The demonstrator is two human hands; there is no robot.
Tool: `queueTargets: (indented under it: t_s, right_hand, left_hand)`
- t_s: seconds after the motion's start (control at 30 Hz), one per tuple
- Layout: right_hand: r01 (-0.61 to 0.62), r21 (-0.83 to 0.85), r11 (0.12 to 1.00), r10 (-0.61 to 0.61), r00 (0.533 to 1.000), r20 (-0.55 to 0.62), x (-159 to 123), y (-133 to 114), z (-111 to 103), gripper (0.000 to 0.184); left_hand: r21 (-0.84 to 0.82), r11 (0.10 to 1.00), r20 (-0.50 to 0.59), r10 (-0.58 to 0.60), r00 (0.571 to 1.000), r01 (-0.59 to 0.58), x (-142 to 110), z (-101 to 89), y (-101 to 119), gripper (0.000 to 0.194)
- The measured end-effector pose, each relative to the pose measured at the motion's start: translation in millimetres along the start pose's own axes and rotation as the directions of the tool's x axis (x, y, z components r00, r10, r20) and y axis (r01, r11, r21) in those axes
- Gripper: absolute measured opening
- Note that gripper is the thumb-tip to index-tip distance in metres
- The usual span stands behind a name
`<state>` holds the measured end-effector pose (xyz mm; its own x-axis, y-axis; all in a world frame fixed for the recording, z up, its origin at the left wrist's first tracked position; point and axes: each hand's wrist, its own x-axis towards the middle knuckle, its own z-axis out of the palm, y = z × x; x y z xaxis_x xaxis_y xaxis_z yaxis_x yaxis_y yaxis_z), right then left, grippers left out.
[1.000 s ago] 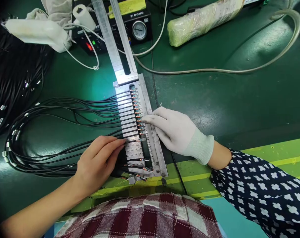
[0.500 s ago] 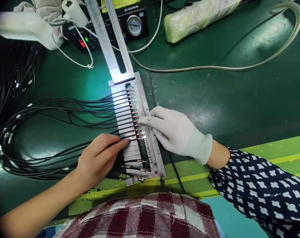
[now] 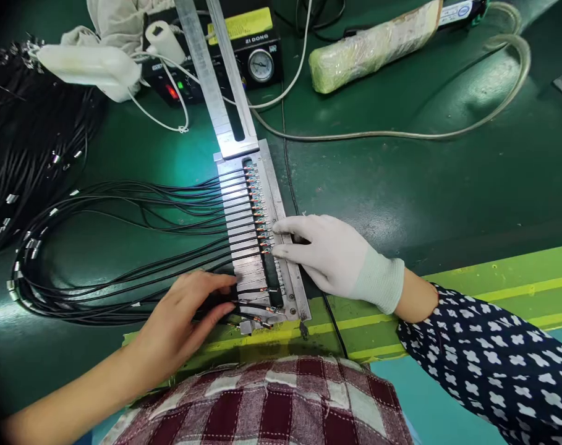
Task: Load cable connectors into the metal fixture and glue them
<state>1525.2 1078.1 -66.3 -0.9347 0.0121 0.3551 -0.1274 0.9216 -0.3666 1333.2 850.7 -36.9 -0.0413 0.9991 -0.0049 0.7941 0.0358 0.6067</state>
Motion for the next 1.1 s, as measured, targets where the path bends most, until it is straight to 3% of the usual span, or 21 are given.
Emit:
queueTargets:
  t_s: [0.17, 0.33, 0.4, 0.53, 0.7, 0.83, 1.1]
  right_hand:
    - [-0.039, 0.049, 0.998, 0.039, 0.999, -0.003, 1, -1, 0, 0.031]
    - [-0.059, 0.083, 0.995, 0.06, 0.998, -0.009, 1, 0, 0, 0.031]
    - [-0.069, 0.09, 0.994, 0.07, 0.998, -0.006, 1, 0, 0, 0.031]
    - [-0.08, 0.101, 0.992, 0.082, 0.997, -0.012, 2, 0, 1, 0.029]
    - [-0.095, 0.117, 0.989, 0.097, 0.995, -0.007, 4, 0, 0, 0.029]
    - [-0.098, 0.124, 0.987, 0.1, 0.995, -0.008, 4, 0, 0, 0.028]
    - [-0.097, 0.159, 0.982, 0.103, 0.994, -0.025, 5, 2, 0, 0.028]
  left_hand:
    - [-0.306, 0.927, 0.07, -0.206, 0.976, 0.217, 3, -2.6, 8, 0.009]
    - [-0.432, 0.858, 0.074, -0.272, 0.959, 0.277, 14, -9.7, 7, 0.01]
    - [-0.389, 0.895, 0.001, -0.236, 0.972, 0.217, 16, -10.1, 4, 0.012]
    - [-0.172, 0.985, -0.111, -0.015, 0.994, -0.005, 18, -7.4, -4, 0.027]
    - [0.064, 0.984, -0.015, 0.169, 0.985, -0.168, 28, -7.3, -10, 0.036]
    - [0.19, 0.948, 0.067, 0.246, 0.967, -0.255, 36, -11.5, -11, 0.038]
    - [0.081, 0.966, 0.174, 0.228, 0.958, -0.245, 45, -21.3, -12, 0.04]
